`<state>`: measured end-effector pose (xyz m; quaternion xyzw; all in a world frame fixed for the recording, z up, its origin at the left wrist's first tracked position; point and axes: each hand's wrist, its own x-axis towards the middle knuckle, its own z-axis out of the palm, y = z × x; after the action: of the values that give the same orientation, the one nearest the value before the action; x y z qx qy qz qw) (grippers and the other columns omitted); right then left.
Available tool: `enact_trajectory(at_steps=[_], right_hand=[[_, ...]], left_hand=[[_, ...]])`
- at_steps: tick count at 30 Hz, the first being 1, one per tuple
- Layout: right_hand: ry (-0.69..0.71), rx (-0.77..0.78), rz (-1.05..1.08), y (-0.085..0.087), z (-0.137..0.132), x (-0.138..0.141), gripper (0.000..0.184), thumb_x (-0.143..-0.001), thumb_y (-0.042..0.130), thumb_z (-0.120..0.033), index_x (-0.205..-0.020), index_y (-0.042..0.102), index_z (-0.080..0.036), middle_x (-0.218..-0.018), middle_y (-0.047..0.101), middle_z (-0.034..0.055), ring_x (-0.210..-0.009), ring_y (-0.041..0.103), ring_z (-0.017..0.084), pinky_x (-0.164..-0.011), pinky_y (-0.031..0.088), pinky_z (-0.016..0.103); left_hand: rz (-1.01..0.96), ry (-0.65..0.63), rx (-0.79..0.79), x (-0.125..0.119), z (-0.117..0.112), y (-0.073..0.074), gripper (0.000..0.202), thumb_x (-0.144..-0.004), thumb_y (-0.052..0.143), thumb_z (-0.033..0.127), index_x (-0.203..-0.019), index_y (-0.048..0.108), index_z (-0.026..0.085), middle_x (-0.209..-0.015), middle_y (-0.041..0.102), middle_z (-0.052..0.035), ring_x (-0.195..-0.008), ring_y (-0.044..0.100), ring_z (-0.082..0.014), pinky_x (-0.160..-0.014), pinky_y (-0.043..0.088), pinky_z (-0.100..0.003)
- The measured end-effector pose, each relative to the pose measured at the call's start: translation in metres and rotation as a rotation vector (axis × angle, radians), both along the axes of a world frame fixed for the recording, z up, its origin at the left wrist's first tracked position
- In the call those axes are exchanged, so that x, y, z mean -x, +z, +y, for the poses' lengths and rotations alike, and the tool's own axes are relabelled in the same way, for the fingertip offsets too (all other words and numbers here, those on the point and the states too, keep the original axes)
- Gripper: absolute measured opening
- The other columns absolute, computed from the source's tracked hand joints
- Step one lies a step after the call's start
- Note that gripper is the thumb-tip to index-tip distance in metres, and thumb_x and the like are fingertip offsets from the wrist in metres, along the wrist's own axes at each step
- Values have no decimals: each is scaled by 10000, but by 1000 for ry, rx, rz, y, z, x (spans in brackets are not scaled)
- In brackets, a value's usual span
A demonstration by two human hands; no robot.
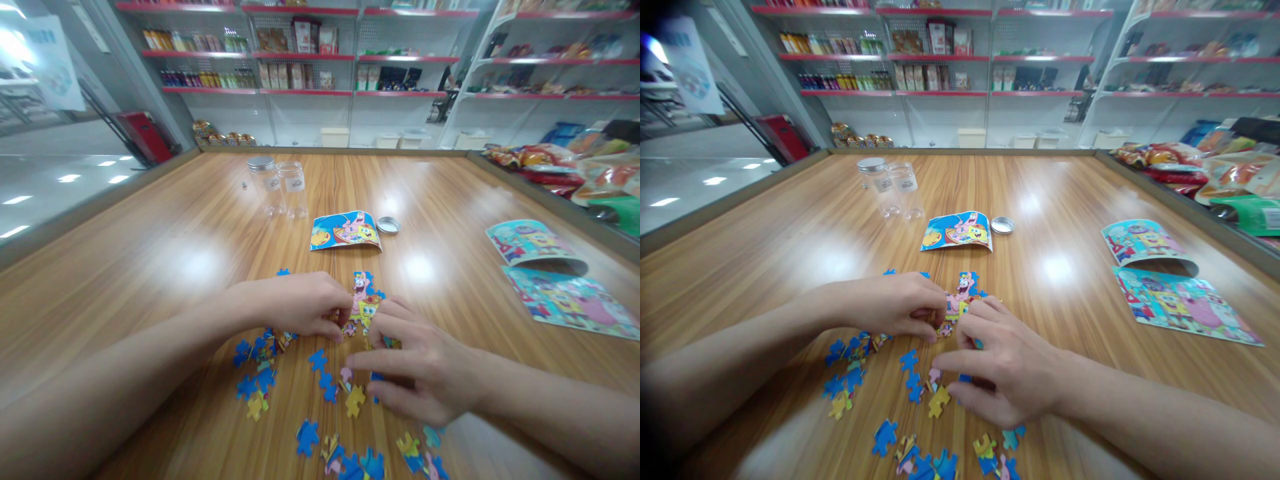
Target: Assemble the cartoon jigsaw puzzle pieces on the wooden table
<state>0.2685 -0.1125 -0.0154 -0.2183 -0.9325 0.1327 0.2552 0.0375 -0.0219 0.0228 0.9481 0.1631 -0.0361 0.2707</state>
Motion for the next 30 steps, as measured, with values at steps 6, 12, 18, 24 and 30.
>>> enact_trajectory(at_steps=[6, 12, 18, 24, 30], right_hand=[[-450, 65, 60, -11, 17, -6, 209, -908, 605, -175, -1099, 691, -190, -873, 577, 62, -853, 531, 214, -768, 409, 375], [-482, 99, -19, -14, 19, -7, 202, -915, 596, -190, -1102, 671, -186, -949, 615, 81, -919, 552, 232, -824, 422, 387], [-491, 94, -29, -14, 18, -7, 198, -920, 590, -204, -1100, 672, -185, -937, 612, 84, -912, 544, 235, -816, 416, 386], [-492, 90, -27, -14, 18, -7, 202, -902, 603, -188, -1094, 664, -183, -947, 616, 84, -921, 545, 235, -820, 414, 380], [-495, 101, -39, -14, 18, -7, 193, -901, 597, -182, -1084, 659, -177, -950, 612, 76, -927, 548, 229, -828, 408, 374]], left_hand=[[18, 23, -19, 0, 1, -2, 93, -855, 760, 233, -854, 704, 159, -735, 671, 14, -643, 578, -101, -583, 357, -220], [33, 30, -35, 0, -1, -3, 104, -859, 743, 219, -813, 674, 156, -712, 652, 25, -623, 558, -89, -560, 335, -212], [-47, 9, -95, -1, -2, -4, 162, -846, 777, 287, -952, 704, 188, -753, 679, 16, -641, 599, -109, -568, 357, -219], [-27, 33, -65, -2, -3, -6, 121, -877, 747, 285, -909, 704, 177, -752, 704, 12, -644, 627, -111, -576, 381, -215], [-3, 53, -10, -2, -4, -4, 114, -888, 735, 276, -937, 705, 178, -782, 720, 14, -654, 641, -107, -578, 395, -204]])
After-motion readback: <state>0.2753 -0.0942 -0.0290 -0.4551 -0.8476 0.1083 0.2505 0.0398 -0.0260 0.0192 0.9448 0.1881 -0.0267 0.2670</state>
